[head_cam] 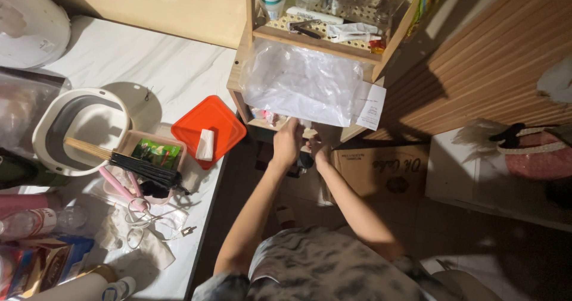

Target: The person organizes a cluttered countertop by picking up various items including wipes, bottles, and small containers, then placing them into an open drawer. The person repeatedly moves items between the counter and the drawer throughout the clip.

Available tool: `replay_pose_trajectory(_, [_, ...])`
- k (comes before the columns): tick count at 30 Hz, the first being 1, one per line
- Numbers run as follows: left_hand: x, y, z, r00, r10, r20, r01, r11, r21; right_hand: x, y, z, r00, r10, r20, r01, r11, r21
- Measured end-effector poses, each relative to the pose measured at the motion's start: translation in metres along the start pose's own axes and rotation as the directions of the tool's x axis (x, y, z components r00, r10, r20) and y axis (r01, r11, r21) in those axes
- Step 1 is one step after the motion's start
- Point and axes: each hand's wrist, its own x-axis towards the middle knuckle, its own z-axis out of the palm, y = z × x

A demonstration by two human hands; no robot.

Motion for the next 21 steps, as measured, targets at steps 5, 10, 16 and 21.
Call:
replay_pose_trajectory(5, [0.040,-0.051,0.041,0.995,0.098,0.028,-0.101,0.982,0.158,0.004,-0.016,0.000,0.988,0.100,0.119,-0.116,0.985,0.130])
replay_pose_trajectory(10, [0.057,-0.075,0.057,0.975,0.220,0.005,-0.218,0.960,0.178,0.008,-0.025,0.010,0.962,0.147,0.231,-0.179,0.976,0.123])
replay_pose_trajectory(16, [0.006,-0.037,0.022,0.998,0.043,0.056,-0.052,0.982,0.184,0.004,-0.014,0.002,0.952,0.215,0.220,-0.241,0.966,0.099])
replay_pose_trajectory(21, [-0.085,-0.013,-0.030,0.971,-0.202,0.126,0.188,0.976,0.113,-0.023,0.007,-0.004,0.990,-0.121,0.070,0.121,0.993,-0.008])
